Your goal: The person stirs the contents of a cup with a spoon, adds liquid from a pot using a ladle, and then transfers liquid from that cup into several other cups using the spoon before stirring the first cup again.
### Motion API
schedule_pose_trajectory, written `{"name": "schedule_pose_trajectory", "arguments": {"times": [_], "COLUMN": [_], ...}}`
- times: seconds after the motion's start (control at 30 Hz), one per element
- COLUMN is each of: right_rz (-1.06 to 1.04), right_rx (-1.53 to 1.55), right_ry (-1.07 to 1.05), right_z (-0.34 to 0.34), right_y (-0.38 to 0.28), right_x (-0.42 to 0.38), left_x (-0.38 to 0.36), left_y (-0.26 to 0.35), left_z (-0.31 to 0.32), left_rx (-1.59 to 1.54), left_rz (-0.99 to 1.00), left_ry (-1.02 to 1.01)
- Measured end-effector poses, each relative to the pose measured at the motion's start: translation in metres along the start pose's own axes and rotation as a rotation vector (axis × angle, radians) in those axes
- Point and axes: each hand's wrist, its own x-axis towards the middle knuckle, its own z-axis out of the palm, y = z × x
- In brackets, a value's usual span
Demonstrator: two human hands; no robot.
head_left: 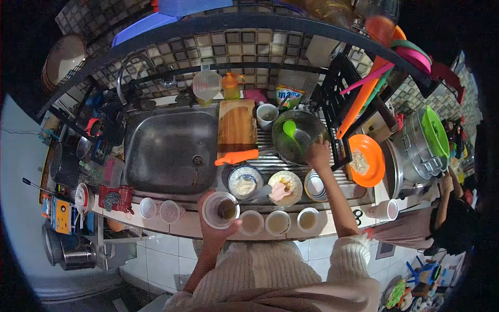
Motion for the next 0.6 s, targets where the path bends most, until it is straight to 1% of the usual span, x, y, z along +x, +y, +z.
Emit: {"name": "schedule_pose_trajectory", "arguments": {"times": [0.03, 0.1, 0.13, 0.17, 0.23, 0.27, 0.33, 0.37, 0.43, 0.47, 0.53, 0.57, 0.6], "right_rz": [-0.001, -0.061, 0.007, 0.004, 0.094, 0.090, -0.083, -0.087, 0.110, 0.106, 0.138, 0.134, 0.136], "right_rx": [0.002, 0.014, 0.162, 0.162, 0.428, 0.428, 0.660, 0.662, 0.687, 0.689, 0.905, 0.904, 1.028], "right_ry": [0.003, 0.110, -0.086, -0.087, 0.072, 0.070, 0.391, 0.387, 0.377, 0.372, 0.410, 0.403, 0.375], "right_z": [-0.001, -0.006, -0.013, -0.020, -0.032, -0.025, -0.015, -0.011, -0.021, -0.014, -0.001, 0.004, -0.001], "right_y": [0.003, 0.008, 0.010, 0.010, 0.008, 0.011, 0.015, 0.017, 0.011, 0.013, 0.016, 0.018, 0.015], "right_x": [0.000, 0.001, 0.008, 0.007, 0.005, 0.007, 0.015, 0.015, 0.013, 0.014, 0.013, 0.009, 0.004], "left_x": [0.000, 0.001, 0.002, 0.002, 0.002, 0.001, 0.001, 0.002, 0.005, 0.006, 0.007, 0.008, 0.011], "left_y": [0.000, 0.003, 0.009, 0.011, 0.009, 0.008, 0.014, 0.017, 0.016, 0.016, 0.007, 0.003, 0.015], "left_z": [0.005, 0.014, 0.019, 0.022, 0.027, 0.029, 0.040, 0.045, 0.051, 0.055, 0.059, 0.063, 0.070], "left_rx": [-0.022, -0.045, -0.035, -0.025, -0.047, -0.069, -0.064, -0.058, -0.077, -0.099, -0.065, -0.034, -0.050], "left_rz": [0.000, 0.003, -0.005, -0.014, -0.034, -0.056, -0.066, -0.076, -0.106, -0.136, -0.123, -0.106, -0.153], "left_ry": [0.005, 0.012, -0.009, -0.029, -0.038, -0.049, -0.030, -0.015, -0.002, 0.007, 0.015, 0.017, 0.004]}}
